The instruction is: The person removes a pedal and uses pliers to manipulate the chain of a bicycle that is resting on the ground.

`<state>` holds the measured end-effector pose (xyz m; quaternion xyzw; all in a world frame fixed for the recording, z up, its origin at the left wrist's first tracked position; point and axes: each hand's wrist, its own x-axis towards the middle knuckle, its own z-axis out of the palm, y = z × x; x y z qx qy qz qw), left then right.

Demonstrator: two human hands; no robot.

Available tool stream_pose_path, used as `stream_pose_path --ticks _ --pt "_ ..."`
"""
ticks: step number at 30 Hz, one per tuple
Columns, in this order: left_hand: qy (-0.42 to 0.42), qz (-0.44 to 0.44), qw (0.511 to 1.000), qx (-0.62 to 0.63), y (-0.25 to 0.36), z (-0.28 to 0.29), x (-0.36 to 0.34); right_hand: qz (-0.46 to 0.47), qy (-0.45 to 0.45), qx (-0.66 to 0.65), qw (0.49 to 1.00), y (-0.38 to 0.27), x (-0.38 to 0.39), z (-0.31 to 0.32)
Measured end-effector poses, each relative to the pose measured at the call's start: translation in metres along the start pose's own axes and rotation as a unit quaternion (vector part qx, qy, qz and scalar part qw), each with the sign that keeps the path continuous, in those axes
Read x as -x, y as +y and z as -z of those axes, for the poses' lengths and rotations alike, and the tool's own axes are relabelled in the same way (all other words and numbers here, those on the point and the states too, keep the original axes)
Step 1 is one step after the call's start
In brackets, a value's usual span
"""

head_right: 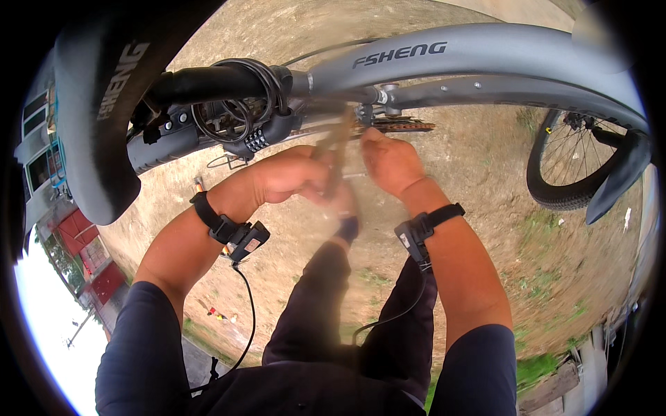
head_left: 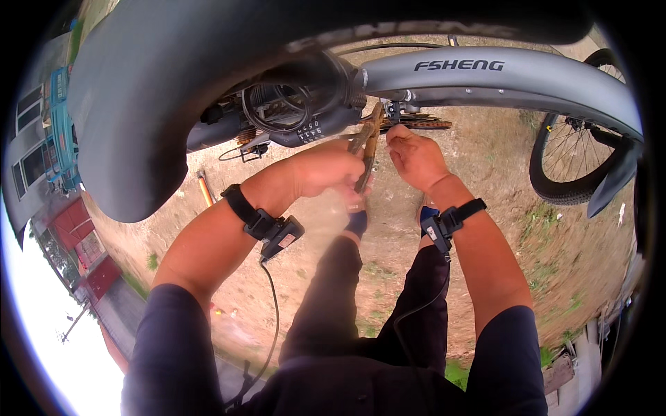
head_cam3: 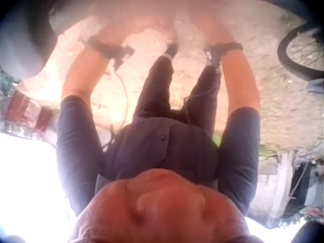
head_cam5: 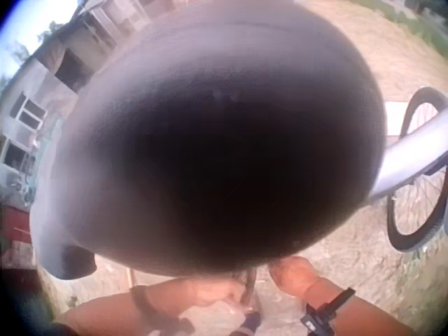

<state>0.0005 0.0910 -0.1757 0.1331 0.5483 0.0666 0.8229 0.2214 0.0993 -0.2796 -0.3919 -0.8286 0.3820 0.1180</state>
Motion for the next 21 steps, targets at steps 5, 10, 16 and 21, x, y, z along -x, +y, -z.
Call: stream_pose_path --ticks 5,10,16,21 --pt "-0.021 0.019 0.999 0.020 0.012 0.009 0.006 -0.058 -0.034 0.004 0.998 0.002 0.001 -0.011" --pt "0.008 0.011 1.000 -0.019 0.014 0.002 0.004 0.012 0.023 -0.038 0.999 0.003 -0.002 0.003" --pt "0.043 -0.054 0.997 -0.016 -0.030 -0.013 -0.022 0.012 0.028 -0.042 0.999 0.010 0.005 -0.008" --pt "0.133 -0.170 0.974 -0.065 -0.069 -0.029 -0.062 0.031 0.048 -0.064 0.996 0.017 0.010 -0.008"
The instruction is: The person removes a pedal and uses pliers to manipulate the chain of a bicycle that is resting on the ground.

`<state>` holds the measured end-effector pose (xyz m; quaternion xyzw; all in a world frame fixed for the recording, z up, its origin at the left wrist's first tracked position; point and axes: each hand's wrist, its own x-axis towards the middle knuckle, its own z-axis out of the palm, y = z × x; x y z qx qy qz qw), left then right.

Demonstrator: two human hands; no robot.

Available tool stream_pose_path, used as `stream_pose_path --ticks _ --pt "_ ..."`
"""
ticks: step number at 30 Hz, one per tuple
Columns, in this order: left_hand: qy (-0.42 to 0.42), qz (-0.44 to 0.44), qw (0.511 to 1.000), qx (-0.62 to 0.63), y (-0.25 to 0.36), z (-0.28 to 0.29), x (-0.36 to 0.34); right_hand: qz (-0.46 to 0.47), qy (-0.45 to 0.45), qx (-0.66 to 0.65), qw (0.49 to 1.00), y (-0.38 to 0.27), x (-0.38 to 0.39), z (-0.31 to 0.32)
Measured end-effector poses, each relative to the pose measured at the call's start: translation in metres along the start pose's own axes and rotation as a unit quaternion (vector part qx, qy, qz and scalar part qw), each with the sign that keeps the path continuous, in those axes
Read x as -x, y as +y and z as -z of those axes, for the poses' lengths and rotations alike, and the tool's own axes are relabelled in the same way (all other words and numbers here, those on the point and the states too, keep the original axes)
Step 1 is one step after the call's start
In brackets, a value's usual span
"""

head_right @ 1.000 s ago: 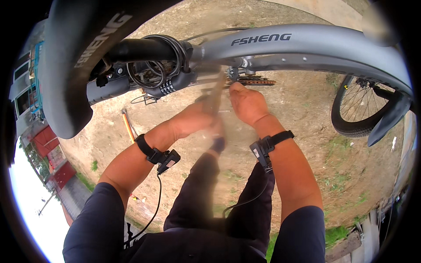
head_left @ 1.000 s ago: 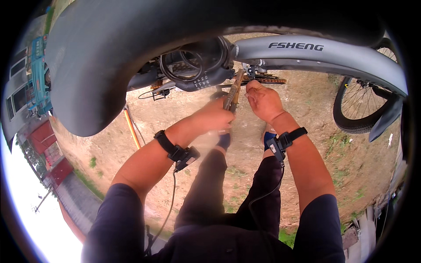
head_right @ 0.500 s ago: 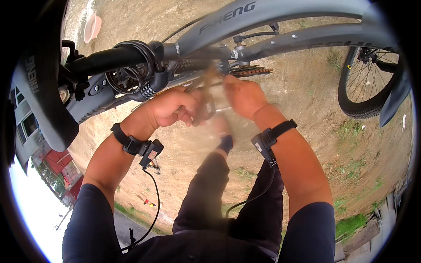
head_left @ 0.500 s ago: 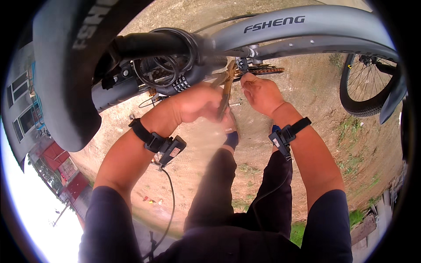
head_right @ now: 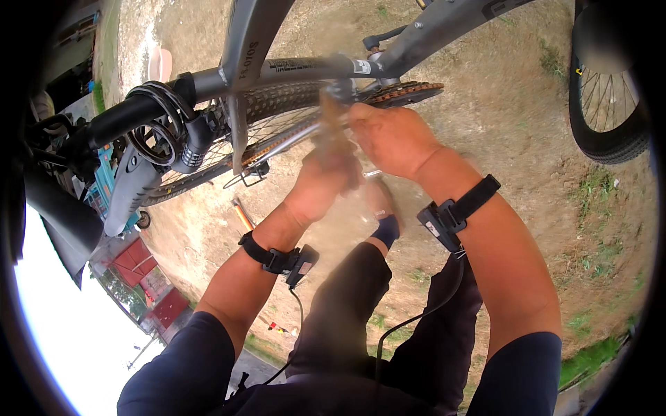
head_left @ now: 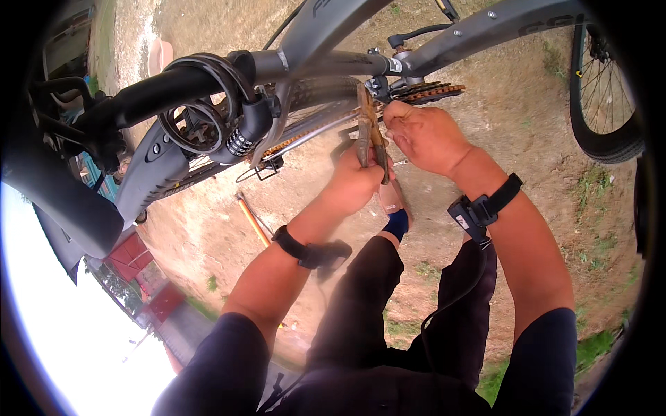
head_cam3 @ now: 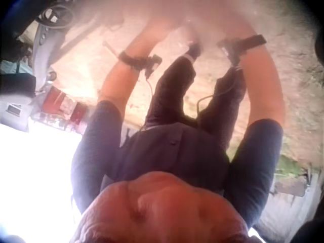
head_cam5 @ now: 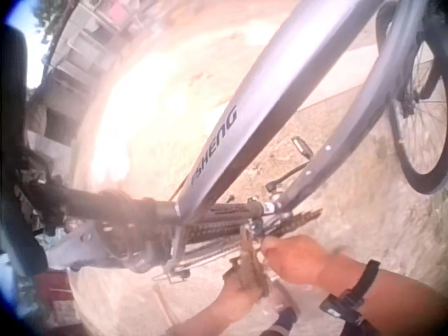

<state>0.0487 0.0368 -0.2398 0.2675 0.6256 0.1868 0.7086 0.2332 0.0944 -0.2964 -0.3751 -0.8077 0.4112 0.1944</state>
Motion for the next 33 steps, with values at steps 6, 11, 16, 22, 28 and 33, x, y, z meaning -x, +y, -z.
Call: stream_pose_path --ticks 6,11,16,22,28,33 --pt "0.177 -0.174 0.962 -0.117 -0.046 -0.034 -0.040 0.041 -0.017 -0.003 0.999 0.002 -0.005 0.008" --pt "0.160 -0.136 0.970 -0.118 -0.036 -0.035 -0.035 0.041 -0.015 -0.006 0.999 -0.001 -0.005 0.009" --pt "-0.034 0.047 0.997 0.057 0.021 0.007 0.021 0.024 -0.002 -0.030 0.999 -0.001 -0.005 0.007" --pt "-0.139 0.182 0.973 0.010 0.079 0.045 0.031 0.020 -0.001 -0.053 0.998 -0.002 -0.005 0.004" --pt "-0.155 0.207 0.966 -0.028 0.116 0.056 0.028 0.014 -0.002 -0.036 0.999 -0.003 -0.006 0.005" --pt "-0.133 0.178 0.974 0.038 0.083 0.048 0.025 0.013 -0.004 -0.040 0.999 -0.003 -0.005 0.006"
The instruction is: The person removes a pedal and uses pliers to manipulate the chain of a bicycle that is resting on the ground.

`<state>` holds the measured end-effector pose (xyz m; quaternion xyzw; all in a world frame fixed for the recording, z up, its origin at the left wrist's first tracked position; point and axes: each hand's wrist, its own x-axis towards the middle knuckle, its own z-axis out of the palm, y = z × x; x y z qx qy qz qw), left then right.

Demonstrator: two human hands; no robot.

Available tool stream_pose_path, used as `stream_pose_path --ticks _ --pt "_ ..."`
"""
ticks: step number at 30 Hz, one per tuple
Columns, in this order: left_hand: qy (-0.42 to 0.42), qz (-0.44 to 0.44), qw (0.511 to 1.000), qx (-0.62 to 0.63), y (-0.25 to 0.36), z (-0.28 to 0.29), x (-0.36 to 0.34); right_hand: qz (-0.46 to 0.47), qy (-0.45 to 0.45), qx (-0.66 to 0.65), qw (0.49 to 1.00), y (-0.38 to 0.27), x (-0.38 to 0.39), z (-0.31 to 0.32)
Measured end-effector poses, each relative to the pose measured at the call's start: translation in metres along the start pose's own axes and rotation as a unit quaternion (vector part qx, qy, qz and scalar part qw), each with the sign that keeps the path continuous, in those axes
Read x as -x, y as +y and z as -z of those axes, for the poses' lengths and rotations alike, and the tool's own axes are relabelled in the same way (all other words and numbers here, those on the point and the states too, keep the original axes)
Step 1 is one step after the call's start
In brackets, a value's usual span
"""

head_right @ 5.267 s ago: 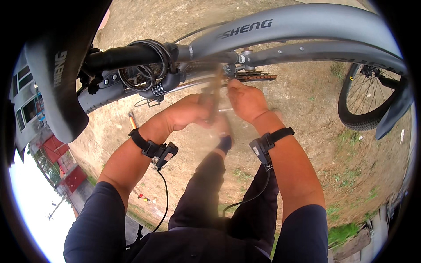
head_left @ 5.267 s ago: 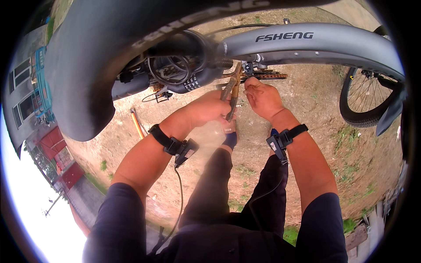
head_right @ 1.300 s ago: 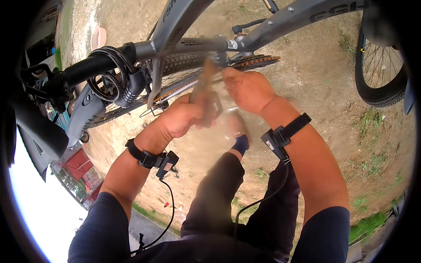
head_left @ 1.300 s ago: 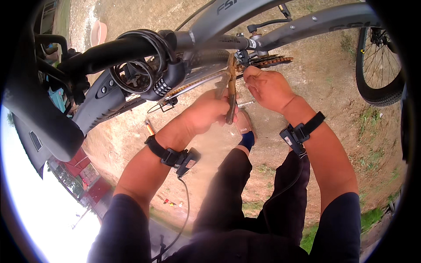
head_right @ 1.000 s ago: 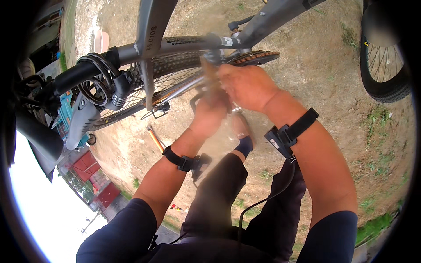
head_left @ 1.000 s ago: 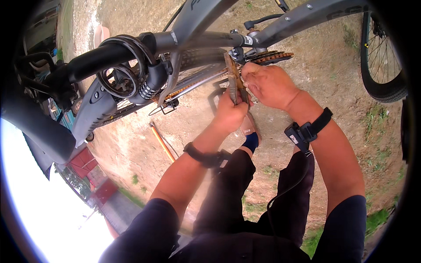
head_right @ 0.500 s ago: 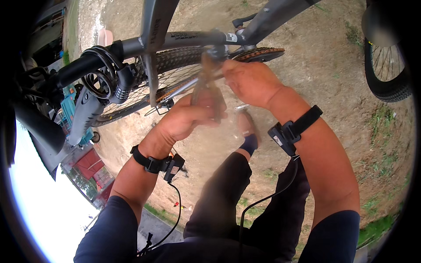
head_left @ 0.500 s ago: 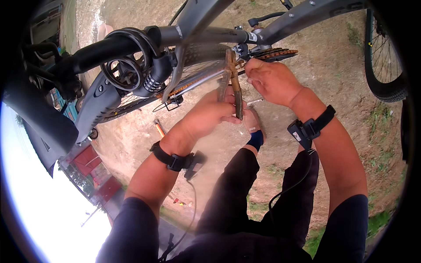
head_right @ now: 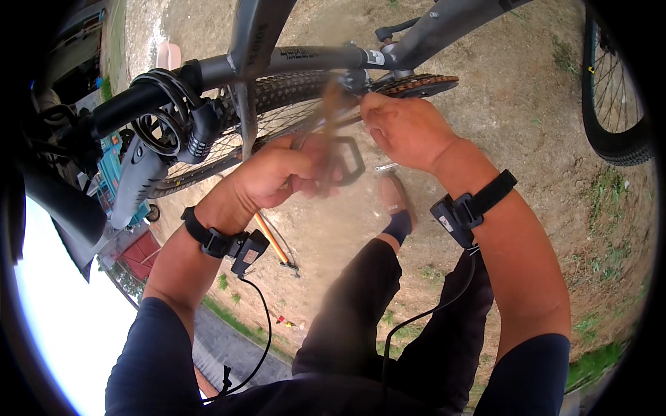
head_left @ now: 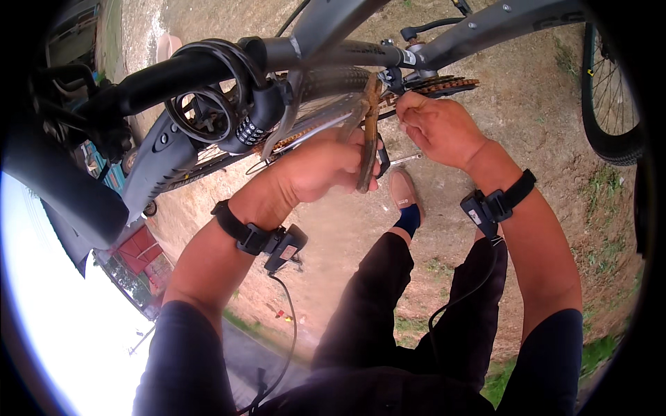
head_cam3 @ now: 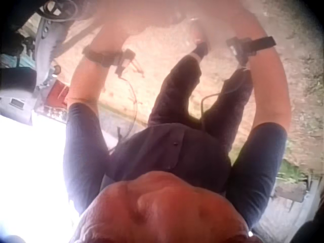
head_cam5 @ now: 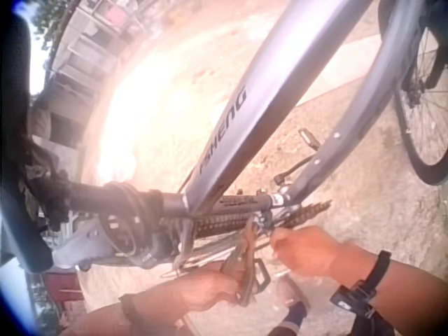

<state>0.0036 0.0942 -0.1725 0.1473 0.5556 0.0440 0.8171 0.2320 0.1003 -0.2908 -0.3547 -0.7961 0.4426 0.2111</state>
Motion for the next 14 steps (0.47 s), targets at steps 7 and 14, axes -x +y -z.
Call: stream_pose_path --ticks 7,14 --pt "0.184 -0.240 0.948 -0.096 -0.086 -0.031 -0.082 0.006 -0.009 -0.015 1.000 0.002 0.002 -0.001" --pt "0.307 -0.340 0.882 -0.111 -0.106 -0.041 -0.139 -0.003 -0.031 0.004 1.000 -0.002 0.001 0.008"
